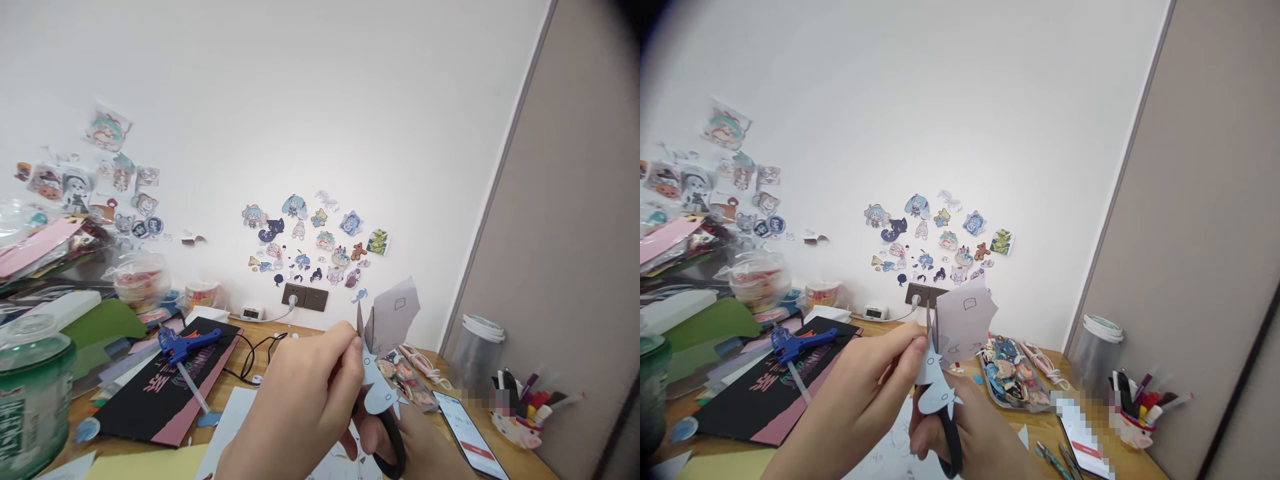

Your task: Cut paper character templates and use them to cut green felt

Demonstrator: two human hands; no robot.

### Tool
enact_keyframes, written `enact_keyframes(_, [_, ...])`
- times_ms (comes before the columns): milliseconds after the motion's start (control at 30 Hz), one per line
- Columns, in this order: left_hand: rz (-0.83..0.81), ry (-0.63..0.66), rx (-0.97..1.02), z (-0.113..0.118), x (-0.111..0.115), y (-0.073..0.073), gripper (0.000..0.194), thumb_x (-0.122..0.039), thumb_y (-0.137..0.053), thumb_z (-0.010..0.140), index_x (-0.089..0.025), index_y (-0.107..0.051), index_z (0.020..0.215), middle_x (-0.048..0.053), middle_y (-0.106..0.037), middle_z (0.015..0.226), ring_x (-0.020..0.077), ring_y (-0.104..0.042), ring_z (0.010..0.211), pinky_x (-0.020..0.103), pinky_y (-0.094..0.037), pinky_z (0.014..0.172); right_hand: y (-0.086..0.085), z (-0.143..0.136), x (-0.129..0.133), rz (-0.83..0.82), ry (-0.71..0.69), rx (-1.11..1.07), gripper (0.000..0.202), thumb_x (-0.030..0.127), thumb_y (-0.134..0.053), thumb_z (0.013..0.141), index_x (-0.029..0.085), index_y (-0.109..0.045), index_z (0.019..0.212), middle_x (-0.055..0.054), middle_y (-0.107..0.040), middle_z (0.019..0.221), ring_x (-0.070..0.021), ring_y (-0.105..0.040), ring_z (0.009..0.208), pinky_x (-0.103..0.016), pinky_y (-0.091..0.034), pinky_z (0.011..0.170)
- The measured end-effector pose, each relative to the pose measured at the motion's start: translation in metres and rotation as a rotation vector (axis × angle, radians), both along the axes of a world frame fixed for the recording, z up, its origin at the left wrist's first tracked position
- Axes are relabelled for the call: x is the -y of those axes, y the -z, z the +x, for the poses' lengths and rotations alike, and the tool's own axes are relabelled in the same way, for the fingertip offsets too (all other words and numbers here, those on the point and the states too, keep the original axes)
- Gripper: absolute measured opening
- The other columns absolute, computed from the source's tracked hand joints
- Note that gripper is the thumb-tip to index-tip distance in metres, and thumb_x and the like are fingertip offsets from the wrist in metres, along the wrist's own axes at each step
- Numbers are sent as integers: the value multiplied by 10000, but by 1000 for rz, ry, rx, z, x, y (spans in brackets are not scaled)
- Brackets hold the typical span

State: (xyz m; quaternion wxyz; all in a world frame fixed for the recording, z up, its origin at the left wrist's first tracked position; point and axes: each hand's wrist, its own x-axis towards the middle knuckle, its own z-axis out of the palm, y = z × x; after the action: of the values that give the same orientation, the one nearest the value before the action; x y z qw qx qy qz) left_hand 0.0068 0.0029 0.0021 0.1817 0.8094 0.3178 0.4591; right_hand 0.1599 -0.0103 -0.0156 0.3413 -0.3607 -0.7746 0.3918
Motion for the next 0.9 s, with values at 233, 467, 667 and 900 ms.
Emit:
enact_keyframes(233, [46, 9, 20, -1, 2, 0, 298, -253, -265, 927, -213, -275, 632, -92, -519, 419, 80, -452, 409, 205, -289, 469, -1, 1, 0, -26, 29, -4, 558, 708, -496, 700, 167, -413, 593, 10, -470, 611, -104, -462, 595, -228, -386, 571])
enact_keyframes(467, [37, 77, 60, -1, 3, -3, 296, -215, -272, 927, -212, -264, 631, -97, -538, 434, 66, -469, 412, 192, -291, 471, 5, 6, -3, 43, -7, 49, 557, 717, -400, 745, 166, -469, 695, -15, -523, 654, -116, -481, 605, -233, -369, 550])
enact_keyframes(667, [20, 33, 10, -1, 2, -2, 295, -249, -265, 921, -213, -282, 629, -79, -511, 438, 83, -455, 433, 192, -303, 482, 1, 1, -1, 41, -9, 18, 498, 665, -446, 775, 175, -455, 684, -11, -520, 649, -120, -492, 612, -232, -406, 571])
enact_keyframes(900, [50, -28, -110, -1, 2, -4, 284, -247, -266, 906, -216, -291, 625, -51, -522, 467, 110, -439, 454, 235, -276, 487, 4, 10, 1, 113, 142, 130, 498, 669, -494, 743, 181, -439, 665, -18, -529, 733, -138, -473, 682, -259, -401, 636])
